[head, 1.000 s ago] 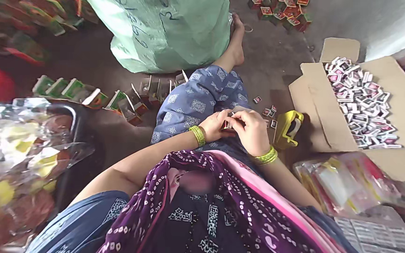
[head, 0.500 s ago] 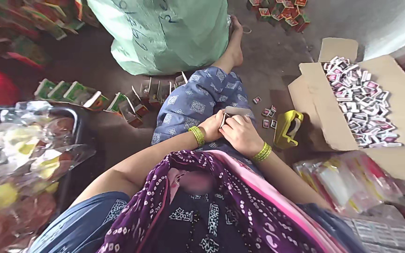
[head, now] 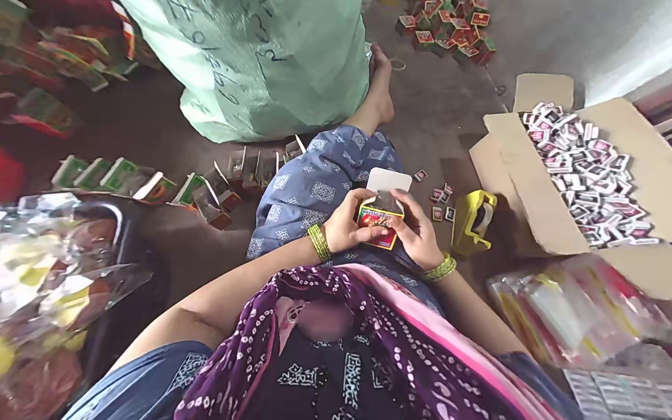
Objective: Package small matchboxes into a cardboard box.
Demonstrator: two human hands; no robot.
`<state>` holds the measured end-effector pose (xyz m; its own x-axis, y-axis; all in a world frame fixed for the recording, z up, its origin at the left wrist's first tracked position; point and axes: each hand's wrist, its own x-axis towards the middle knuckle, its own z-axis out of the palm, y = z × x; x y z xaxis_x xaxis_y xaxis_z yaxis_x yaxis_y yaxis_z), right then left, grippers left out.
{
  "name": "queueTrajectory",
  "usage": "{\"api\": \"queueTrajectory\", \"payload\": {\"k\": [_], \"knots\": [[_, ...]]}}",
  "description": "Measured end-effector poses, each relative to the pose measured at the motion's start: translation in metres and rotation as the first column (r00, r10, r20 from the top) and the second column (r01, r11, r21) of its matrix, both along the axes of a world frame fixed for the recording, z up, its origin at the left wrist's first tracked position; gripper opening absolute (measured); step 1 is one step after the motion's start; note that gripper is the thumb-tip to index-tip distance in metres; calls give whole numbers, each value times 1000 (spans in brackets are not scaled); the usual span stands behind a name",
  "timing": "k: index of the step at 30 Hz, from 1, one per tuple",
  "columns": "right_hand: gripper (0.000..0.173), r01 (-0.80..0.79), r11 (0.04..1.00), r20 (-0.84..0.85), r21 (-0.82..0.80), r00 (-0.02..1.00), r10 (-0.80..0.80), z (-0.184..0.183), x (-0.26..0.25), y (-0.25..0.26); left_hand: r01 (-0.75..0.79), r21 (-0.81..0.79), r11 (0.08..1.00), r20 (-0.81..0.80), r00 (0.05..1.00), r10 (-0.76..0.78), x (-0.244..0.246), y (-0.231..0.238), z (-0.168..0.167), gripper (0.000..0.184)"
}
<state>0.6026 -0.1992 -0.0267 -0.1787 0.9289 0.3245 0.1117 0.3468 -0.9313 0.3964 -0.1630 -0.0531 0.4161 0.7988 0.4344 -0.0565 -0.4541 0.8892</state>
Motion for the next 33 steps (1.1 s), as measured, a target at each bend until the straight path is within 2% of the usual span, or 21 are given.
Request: {"api": "queueTrajectory", "payload": {"k": [3, 5, 7, 9, 10, 12, 14, 15, 17, 21, 24, 26, 28, 30, 33], "knots": [[45, -28, 992, 80, 126, 997, 17, -8, -2, 3, 19, -22, 1000, 9, 1000, -19, -3, -3, 1, 69], [49, -10, 980, 201, 201, 979, -31, -8, -3, 5, 34, -23, 999, -7, 999, -34, -4, -4, 0, 65], [47, 32, 973, 241, 227, 967, -88, -7, -4, 6, 40, -22, 999, -5, 999, -40, -3, -3, -1, 60], [31, 87, 977, 164, 196, 979, -120, -2, -4, 6, 50, -64, 997, -12, 999, -51, -2, -1, 1, 59], [32, 106, 982, 90, 155, 989, -121, 3, -4, 5, 55, -91, 994, -22, 998, -57, -2, 1, 2, 60], [47, 112, 993, -45, 30, 993, -111, 16, -2, 2, 63, -141, 988, -27, 997, -68, -2, 2, 3, 66], [37, 74, 997, -137, -39, 987, -79, 25, 3, 1, 76, -143, 987, 4, 997, -76, 0, 2, 0, 79], [28, 64, 997, -119, -39, 991, -68, 27, 5, 1, 77, -135, 988, 25, 997, -75, 1, 2, -2, 84], [17, 35, 999, 29, 26, 999, -36, 28, 7, 3, 69, -125, 990, 35, 997, -65, 3, 1, -4, 89], [21, -67, 978, 339, 199, 941, -5, 25, 13, 6, 58, -114, 992, 8, 998, -57, 2, 1, -4, 92], [19, -160, 916, 507, 368, 860, -53, 25, 16, 4, 64, -99, 993, -43, 997, -69, 1, 1, -3, 94], [18, -173, 891, 531, 419, 843, -87, 26, 17, 3, 85, -98, 992, -47, 995, -90, 1, 0, -3, 93], [16, -150, 895, 488, 419, 869, -83, 28, 19, 4, 104, -100, 990, -44, 993, -109, 1, 0, -2, 94], [14, -160, 910, 455, 384, 890, -36, 30, 23, 6, 113, -99, 989, -49, 992, -118, 2, 0, -1, 95], [15, -231, 918, 508, 322, 860, 39, 34, 24, 4, 112, -88, 990, -63, 991, -118, 1, 0, -4, 95]]}}
